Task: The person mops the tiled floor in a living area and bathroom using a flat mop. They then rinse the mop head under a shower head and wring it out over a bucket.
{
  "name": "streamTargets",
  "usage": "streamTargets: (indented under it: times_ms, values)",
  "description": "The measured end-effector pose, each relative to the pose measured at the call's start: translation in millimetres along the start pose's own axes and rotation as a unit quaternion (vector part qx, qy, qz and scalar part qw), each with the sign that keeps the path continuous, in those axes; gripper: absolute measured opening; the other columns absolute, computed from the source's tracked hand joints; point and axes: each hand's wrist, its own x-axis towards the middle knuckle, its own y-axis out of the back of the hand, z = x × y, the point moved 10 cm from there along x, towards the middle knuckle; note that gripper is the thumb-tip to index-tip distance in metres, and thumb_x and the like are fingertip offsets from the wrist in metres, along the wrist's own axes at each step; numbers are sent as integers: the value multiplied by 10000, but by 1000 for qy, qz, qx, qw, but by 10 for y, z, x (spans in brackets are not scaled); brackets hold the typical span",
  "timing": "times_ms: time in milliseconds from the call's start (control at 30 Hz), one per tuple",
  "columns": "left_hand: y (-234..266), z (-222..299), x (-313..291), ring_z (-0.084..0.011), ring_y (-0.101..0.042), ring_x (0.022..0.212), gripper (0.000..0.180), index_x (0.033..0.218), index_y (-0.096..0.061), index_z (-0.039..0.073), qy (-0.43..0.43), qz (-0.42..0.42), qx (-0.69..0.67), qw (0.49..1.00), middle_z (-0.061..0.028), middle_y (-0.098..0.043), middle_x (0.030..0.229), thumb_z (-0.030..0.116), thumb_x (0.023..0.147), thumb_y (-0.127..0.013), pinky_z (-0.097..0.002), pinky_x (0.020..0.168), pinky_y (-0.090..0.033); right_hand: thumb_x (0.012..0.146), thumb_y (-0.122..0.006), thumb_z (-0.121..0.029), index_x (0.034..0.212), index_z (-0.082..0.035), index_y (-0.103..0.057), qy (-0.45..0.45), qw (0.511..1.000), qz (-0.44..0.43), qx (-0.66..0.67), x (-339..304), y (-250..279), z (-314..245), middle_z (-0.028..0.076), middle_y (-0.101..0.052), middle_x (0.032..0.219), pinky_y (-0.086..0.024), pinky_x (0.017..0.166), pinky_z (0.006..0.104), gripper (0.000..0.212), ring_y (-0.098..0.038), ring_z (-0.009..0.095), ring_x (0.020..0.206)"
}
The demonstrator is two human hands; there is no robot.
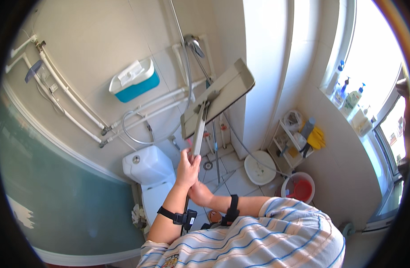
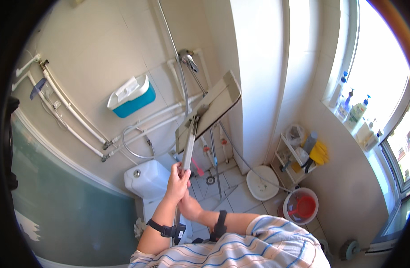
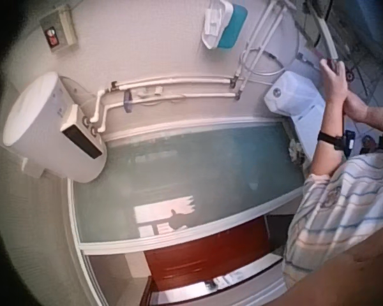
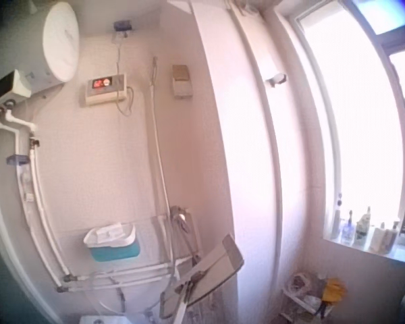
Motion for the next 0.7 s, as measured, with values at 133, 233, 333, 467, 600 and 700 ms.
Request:
streamTargets:
  times_ms: [133,233,333,467,600,700]
  values:
    - [85,-481,168,-66,-407,485,267,1055,-451,75,123,-23,-101,987,3,-458,667,313,956,-520,-230,426,-343,916,-509,-307,1202,-29,-450,-33,960,-251,-120,-2,-49,-119,206,-640,937,-495,746,421,403,-632,362,853]
    - [199,-889,59,-53,-330,387,330,1034,-477,86,252,-51,-236,937,29,-395,578,409,977,-447,-228,341,-266,916,-529,-336,1062,-45,-578,-102,879,-442,-147,-57,393,-344,116,-661,889,-504,697,344,329,-648,217,757]
    - [382,-1086,87,-90,-327,337,426,1011,-487,61,208,-78,-296,929,-6,-391,484,466,992,-356,-244,329,-294,939,-526,-281,1020,-39,-583,-97,901,-415,-78,357,1282,-1004,68,-656,873,-501,661,290,261,-633,138,754]
    - [422,-1402,128,-121,-435,406,491,1035,-493,47,180,-160,-414,878,-20,-479,559,510,978,-343,-287,390,-369,964,-522,-193,1003,-31,-577,84,982,-170,-11,1265,2576,-2465,45,-637,827,-513,653,253,176,-624,111,739]
    - [489,-1608,600,-199,-576,827,358,1048,-583,48,180,-193,-441,858,-54,-623,900,375,904,-568,-359,704,-490,957,-531,-178,962,-14,-583,285,952,72,-83,1850,3472,-4145,50,-618,757,-503,593,240,172,-604,104,664]
    - [545,-1592,914,-195,-576,811,368,1052,-577,48,164,-158,-393,891,-53,-619,886,386,909,-553,-356,694,-488,941,-530,-164,924,-5,-590,389,892,194,-125,2179,3868,-5239,44,-594,700,-472,523,231,171,-574,96,589]
